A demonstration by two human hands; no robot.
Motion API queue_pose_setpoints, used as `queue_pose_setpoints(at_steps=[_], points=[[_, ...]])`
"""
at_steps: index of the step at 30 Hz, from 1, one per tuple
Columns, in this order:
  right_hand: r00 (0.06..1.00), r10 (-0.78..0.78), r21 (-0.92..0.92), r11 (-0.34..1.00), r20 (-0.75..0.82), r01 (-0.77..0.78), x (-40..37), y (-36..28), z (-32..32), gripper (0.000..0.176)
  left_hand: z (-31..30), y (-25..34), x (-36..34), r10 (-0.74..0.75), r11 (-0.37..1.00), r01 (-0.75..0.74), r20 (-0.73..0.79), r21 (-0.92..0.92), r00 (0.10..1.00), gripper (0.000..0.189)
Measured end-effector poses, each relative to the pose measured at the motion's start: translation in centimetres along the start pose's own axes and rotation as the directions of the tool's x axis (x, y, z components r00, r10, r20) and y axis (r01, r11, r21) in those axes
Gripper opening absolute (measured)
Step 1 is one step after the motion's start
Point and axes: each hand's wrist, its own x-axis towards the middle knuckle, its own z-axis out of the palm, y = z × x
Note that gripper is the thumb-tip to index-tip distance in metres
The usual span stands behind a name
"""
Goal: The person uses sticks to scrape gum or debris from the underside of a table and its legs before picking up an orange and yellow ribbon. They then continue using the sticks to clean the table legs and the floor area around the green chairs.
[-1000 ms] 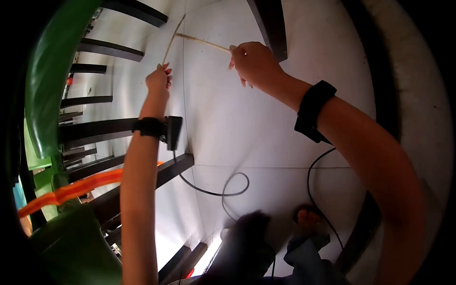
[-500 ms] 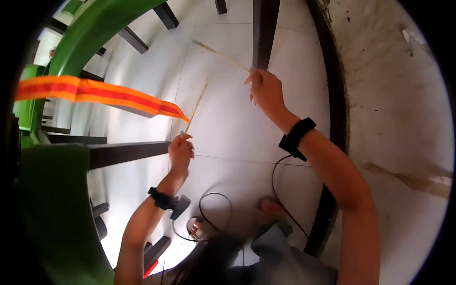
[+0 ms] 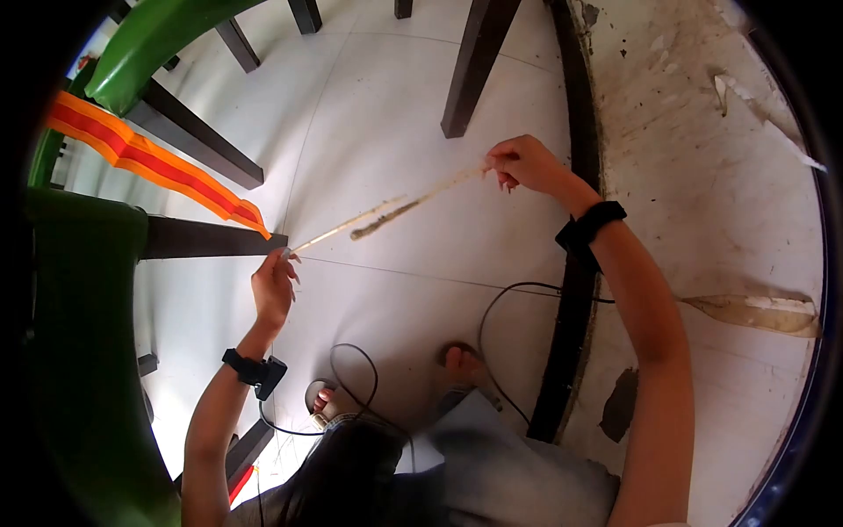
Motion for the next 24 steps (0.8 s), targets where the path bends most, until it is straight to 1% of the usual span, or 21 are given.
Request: queue_pose_setpoints(at_steps=[1, 4, 5, 7, 8, 10, 11, 13, 14, 16, 19, 20, 22, 23, 24], points=[[1.000, 0.008, 0.015, 1.000, 0.024, -0.008, -0.1, 0.2, -0.1, 0.019, -0.1, -0.1, 0.1, -0.042, 0.999, 0.042, -0.020, -0.024, 0.999, 0.020], [0.995, 0.102, -0.133, 0.986, -0.001, -0.101, -0.5, 0.2, -0.4, 0.020, -0.5, -0.2, 0.3, -0.042, 0.998, 0.044, 0.025, -0.043, 0.999, 0.021], [0.995, 0.099, -0.100, 0.990, -0.025, -0.101, -0.5, 0.3, -0.4, 0.019, -0.6, -0.3, 0.3, -0.038, 0.998, 0.040, 0.035, -0.057, 0.999, 0.021], [0.993, 0.095, -0.031, 0.995, -0.074, -0.098, -0.2, 0.7, -0.5, 0.019, -0.4, -1.3, 0.4, 0.049, 0.998, -0.047, 0.034, -0.035, 0.998, 0.021], [0.994, 0.089, 0.000, 0.996, -0.065, -0.089, -0.1, 0.8, -0.4, 0.020, -0.4, -1.7, 0.5, 0.092, 0.996, -0.091, 0.034, -0.023, 0.995, 0.021], [0.996, 0.075, 0.063, 0.995, -0.045, -0.073, 0.1, 0.9, -0.2, 0.020, -0.3, -2.0, 0.5, 0.051, 0.998, -0.050, 0.012, -0.029, 0.999, 0.021], [0.996, 0.092, 0.022, 0.996, 0.004, -0.092, 0.0, 0.8, -0.2, 0.020, -0.4, -1.8, 0.5, 0.030, 0.999, -0.030, 0.000, -0.031, 1.000, 0.021], [0.986, 0.130, -0.066, 0.990, 0.102, -0.123, -0.1, 0.3, -0.3, 0.021, -0.8, -0.9, 0.4, -0.061, 0.998, 0.061, 0.021, -0.025, 0.998, 0.021], [0.989, 0.131, -0.102, 0.987, 0.066, -0.124, 0.0, 0.4, -0.2, 0.020, -1.0, -0.6, 0.4, -0.106, 0.994, 0.107, 0.030, -0.023, 0.994, 0.021], [0.992, 0.130, -0.173, 0.976, -0.008, -0.129, 0.2, 0.6, 0.0, 0.018, -0.8, -1.2, 0.3, -0.052, 0.998, 0.053, 0.019, -0.039, 0.998, 0.021], [0.995, 0.091, 0.001, 0.996, -0.039, -0.091, 0.5, 0.7, 0.0, 0.017, -0.6, -1.8, 0.3, 0.057, 0.998, -0.057, -0.015, -0.022, 0.998, 0.021], [0.998, 0.067, 0.012, 0.998, 0.004, -0.067, 0.6, 1.0, -0.1, 0.017, -0.6, -1.7, 0.3, 0.099, 0.995, -0.099, -0.029, -0.007, 0.995, 0.021], [0.996, 0.015, 0.036, 0.999, 0.088, -0.018, 0.5, 1.2, -0.3, 0.017, -1.0, -0.5, 0.3, -0.029, 1.000, 0.029, -0.010, 0.007, 1.000, 0.021], [0.997, 0.055, -0.032, 0.998, 0.053, -0.053, 0.3, 1.1, -0.2, 0.017, -1.1, -0.1, 0.3, -0.094, 0.996, 0.094, -0.001, 0.014, 0.996, 0.021], [0.996, 0.092, -0.098, 0.991, 0.015, -0.090, 0.1, 1.0, -0.1, 0.018, -1.1, -0.3, 0.3, -0.081, 0.997, 0.081, 0.003, 0.006, 0.997, 0.021]])
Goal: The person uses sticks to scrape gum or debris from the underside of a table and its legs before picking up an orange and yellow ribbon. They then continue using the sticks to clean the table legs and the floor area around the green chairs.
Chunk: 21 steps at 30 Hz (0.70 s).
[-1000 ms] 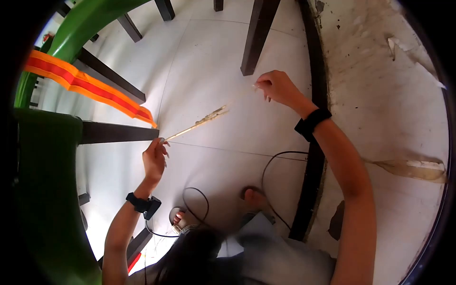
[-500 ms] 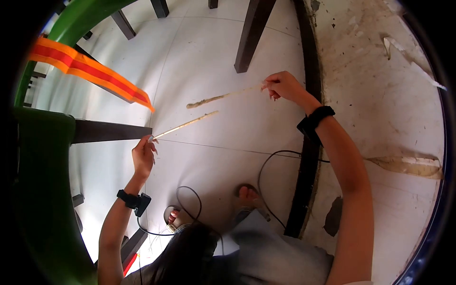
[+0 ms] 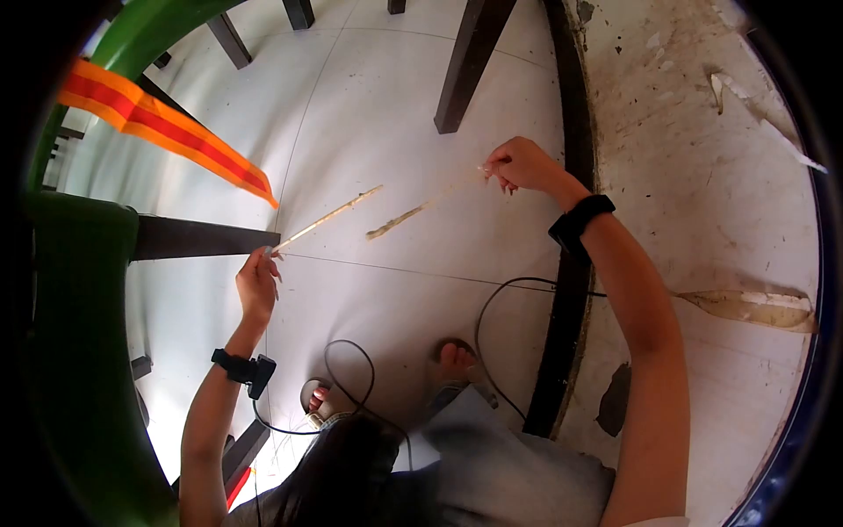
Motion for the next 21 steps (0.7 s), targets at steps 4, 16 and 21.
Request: queue_pose_setpoints(at_steps=[4, 16, 21], points=[[0.996, 0.000, 0.061, 0.998, -0.093, 0.006, 0.0, 0.2, 0.0, 0.017, 0.2, -1.6, 0.2, 0.080, 0.997, -0.080, -0.005, -0.001, 0.997, 0.021], [0.970, 0.037, 0.017, 0.999, -0.240, -0.034, -0.2, 1.2, 0.3, 0.020, 0.2, -1.9, 0.0, 0.125, 0.991, -0.127, -0.040, -0.047, 0.991, 0.021], [0.964, -0.002, 0.131, 0.991, -0.266, 0.038, 0.0, 0.5, 1.1, 0.021, 0.0, -1.0, 0.0, 0.098, 0.995, -0.098, -0.058, 0.006, 0.994, 0.022]])
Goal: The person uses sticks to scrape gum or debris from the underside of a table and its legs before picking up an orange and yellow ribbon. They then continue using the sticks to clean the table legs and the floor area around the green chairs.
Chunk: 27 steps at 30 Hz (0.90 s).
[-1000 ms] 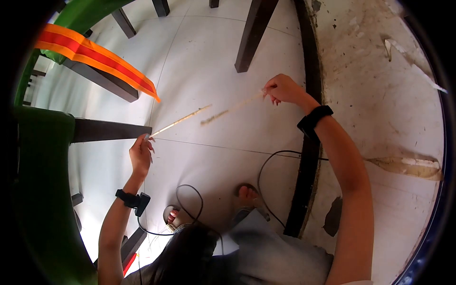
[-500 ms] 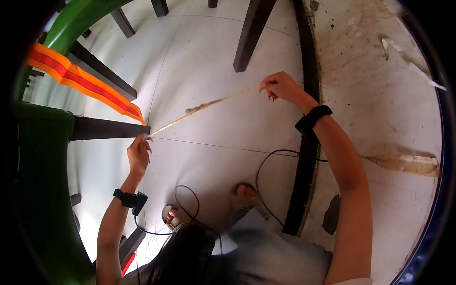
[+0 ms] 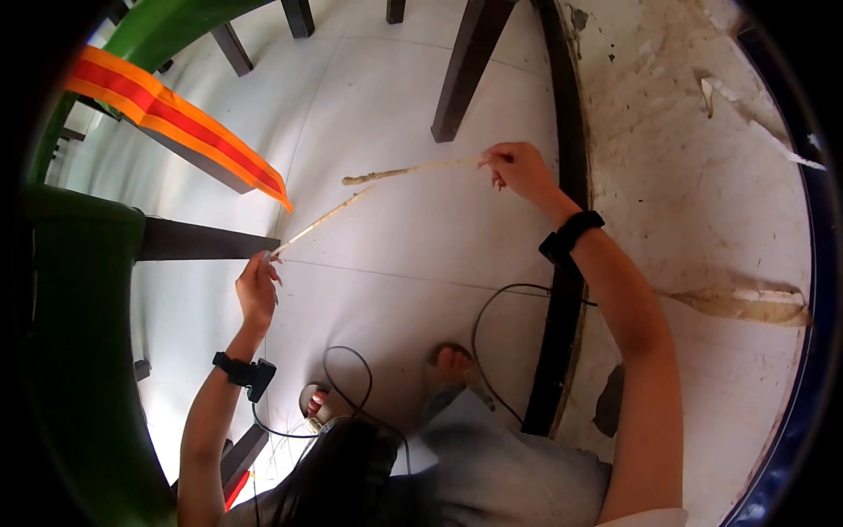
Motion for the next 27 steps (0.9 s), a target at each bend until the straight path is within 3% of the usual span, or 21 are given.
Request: queue_pose_setpoints(at_steps=[4, 8, 10, 13, 17, 22, 24, 27], points=[[0.998, -0.060, 0.112, 0.992, 0.038, 0.055, -0.1, 0.7, 0.6, 0.022, 0.1, 0.4, 0.2, -0.109, 0.994, 0.109, 0.009, -0.015, 0.994, 0.023], [0.995, -0.097, 0.369, 0.926, 0.032, 0.079, 0.1, 2.3, 1.6, 0.024, 0.3, 1.1, 0.0, -0.100, 0.992, 0.101, 0.021, -0.078, 0.995, 0.023], [0.989, -0.145, 0.478, 0.871, 0.034, 0.112, -0.5, 2.0, 2.2, 0.027, 1.2, 0.6, -0.2, -0.003, 0.995, -0.001, -0.038, -0.100, 0.999, 0.020], [0.979, -0.174, 0.663, 0.746, 0.107, 0.060, -1.3, 0.1, 3.7, 0.029, 2.5, 0.6, -1.3, 0.219, 0.899, -0.250, -0.124, -0.361, 0.968, 0.016], [0.958, -0.264, 0.797, 0.600, 0.116, 0.069, -2.4, -5.0, 4.9, 0.028, 4.0, 7.2, -3.7, 0.375, 0.729, -0.390, -0.148, -0.562, 0.915, 0.014], [0.909, -0.408, 0.895, 0.373, -0.079, 0.245, -3.7, -11.9, 4.4, 0.023, 0.8, 19.6, -4.5, 0.348, 0.610, -0.327, -0.127, -0.722, 0.929, 0.016], [0.899, -0.398, 0.887, 0.330, -0.180, 0.323, -5.2, -15.2, 3.3, 0.022, -1.0, 24.1, -4.1, 0.426, 0.595, -0.386, -0.132, -0.705, 0.895, 0.013], [0.850, -0.443, 0.776, 0.414, -0.285, 0.476, -7.8, -20.7, 0.6, 0.022, -4.0, 30.5, -3.6, 0.512, 0.653, -0.447, -0.079, -0.611, 0.855, 0.013]])
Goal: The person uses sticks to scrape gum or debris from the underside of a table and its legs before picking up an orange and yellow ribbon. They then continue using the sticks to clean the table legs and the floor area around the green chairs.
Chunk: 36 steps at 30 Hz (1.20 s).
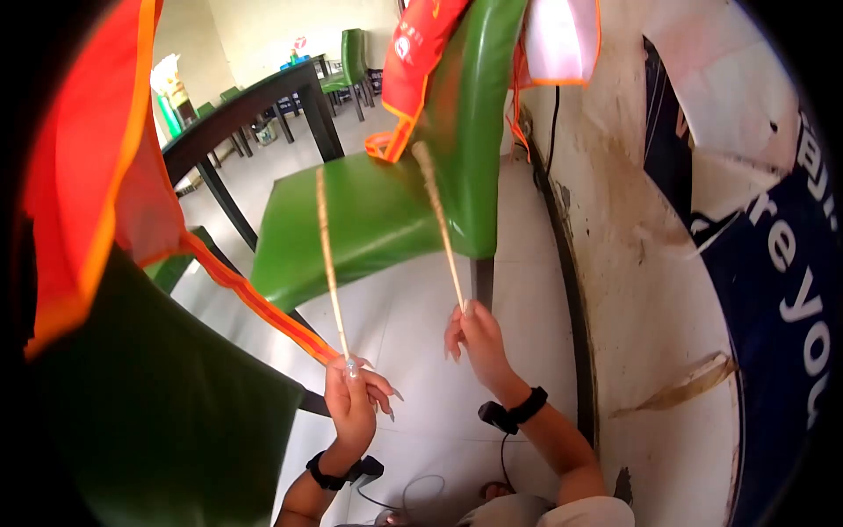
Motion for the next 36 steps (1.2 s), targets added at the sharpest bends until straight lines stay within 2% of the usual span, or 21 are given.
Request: queue_pose_setpoints(at_steps=[2, 5, 6, 9, 11, 12, 15, 16, 17, 19, 21, 22, 23, 24, 27, 28, 31, 32, 33, 35, 36], points=[[0.997, -0.068, -0.080, 0.995, -0.024, 0.066, 0.8, -3.8, 2.6, 0.023, 1.3, 3.3, 2.4, 0.008, 0.998, -0.010, 0.042, 0.056, 0.999, 0.013], [0.999, -0.027, -0.172, 0.985, 0.023, 0.030, 1.8, -7.5, 4.4, 0.023, 2.7, 7.2, 4.9, -0.205, 0.973, 0.198, 0.048, 0.116, 0.978, 0.013], [1.000, 0.008, -0.178, 0.984, -0.004, -0.009, 2.1, -8.0, 4.5, 0.023, 3.2, 7.9, 5.2, -0.265, 0.960, 0.262, 0.018, 0.103, 0.964, 0.014], [0.979, 0.155, -0.257, 0.948, -0.136, -0.186, 1.6, -11.1, 5.0, 0.024, 4.4, 9.9, 4.8, -0.270, 0.904, 0.242, 0.031, 0.352, 0.962, 0.013], [0.955, 0.227, -0.314, 0.907, -0.194, -0.279, 1.3, -13.5, 5.0, 0.024, 5.6, 11.7, 4.1, -0.312, 0.904, 0.275, 0.065, 0.328, 0.948, 0.013], [0.937, 0.246, -0.298, 0.901, -0.247, -0.315, 0.8, -14.8, 5.3, 0.025, 6.3, 12.6, 3.6, -0.382, 0.864, 0.352, 0.015, 0.361, 0.924, 0.012], [0.882, 0.312, -0.341, 0.835, -0.352, -0.431, -1.2, -17.2, 4.7, 0.026, 8.8, 16.1, 3.6, -0.551, 0.795, 0.541, -0.046, 0.275, 0.833, 0.012], [0.857, 0.328, -0.314, 0.829, -0.397, -0.463, -1.8, -18.3, 4.8, 0.025, 9.9, 17.8, 3.9, -0.564, 0.789, 0.554, -0.045, 0.266, 0.824, 0.013], [0.828, 0.344, -0.287, 0.821, -0.442, -0.494, -2.5, -19.5, 4.9, 0.026, 11.2, 19.0, 4.0, -0.557, 0.807, 0.559, -0.068, 0.189, 0.828, 0.017], [0.761, 0.366, -0.212, 0.814, -0.536, -0.541, -3.7, -21.9, 6.0, 0.025, 14.7, 22.5, 5.2, -0.547, 0.834, 0.551, -0.140, -0.006, 0.825, 0.010], [0.688, 0.380, -0.123, 0.818, -0.618, -0.562, -4.5, -23.9, 7.5, 0.023, 17.2, 25.4, 5.8, -0.510, 0.860, 0.504, -0.138, -0.076, 0.849, 0.012], [0.707, 0.376, -0.081, 0.850, -0.600, -0.521, -6.0, -23.7, 7.2, 0.023, 18.3, 27.4, 6.1, -0.513, 0.858, 0.501, -0.141, -0.110, 0.847, 0.013], [0.697, 0.376, -0.049, 0.860, -0.611, -0.508, -6.4, -25.5, 8.2, 0.025, 19.6, 29.7, 6.3, -0.521, 0.853, 0.502, -0.152, -0.144, 0.840, 0.013], [0.680, 0.386, -0.013, 0.864, -0.623, -0.502, -6.5, -27.2, 9.6, 0.026, 20.6, 32.7, 6.9, -0.603, 0.790, 0.548, -0.181, -0.274, 0.777, 0.015], [0.588, 0.431, 0.006, 0.809, -0.685, -0.587, -7.2, -32.3, 13.6, 0.030, 20.9, 38.5, 5.1, -0.629, 0.766, 0.571, -0.159, -0.295, 0.761, 0.016], [0.602, 0.451, -0.009, 0.795, -0.659, -0.607, -7.5, -33.3, 14.1, 0.029, 20.3, 40.1, 4.8, -0.561, 0.828, 0.545, -0.202, -0.129, 0.803, 0.015], [0.634, 0.462, -0.056, 0.780, -0.620, -0.623, -8.0, -35.8, 16.5, 0.030, 18.1, 44.8, 4.3, -0.658, 0.753, 0.577, -0.368, -0.317, 0.657, 0.013], [0.635, 0.477, -0.045, 0.778, -0.608, -0.627, -8.3, -36.4, 17.1, 0.030, 16.5, 45.3, 3.0, -0.597, 0.800, 0.499, -0.353, -0.334, 0.720, 0.020], [0.637, 0.489, -0.037, 0.776, -0.595, -0.630, -8.6, -36.9, 17.6, 0.029, 14.8, 45.8, 2.1, -0.556, 0.826, 0.456, -0.352, -0.332, 0.753, 0.017], [0.681, 0.473, -0.073, 0.791, -0.559, -0.608, -8.9, -38.0, 19.2, 0.029, 12.3, 46.9, 1.4, -0.486, 0.872, 0.444, -0.490, -0.208, 0.724, 0.013], [0.717, 0.453, -0.080, 0.815, -0.530, -0.574, -9.2, -38.3, 20.1, 0.030, 10.8, 47.4, 0.6, -0.465, 0.881, 0.439, -0.496, -0.177, 0.733, 0.013]])
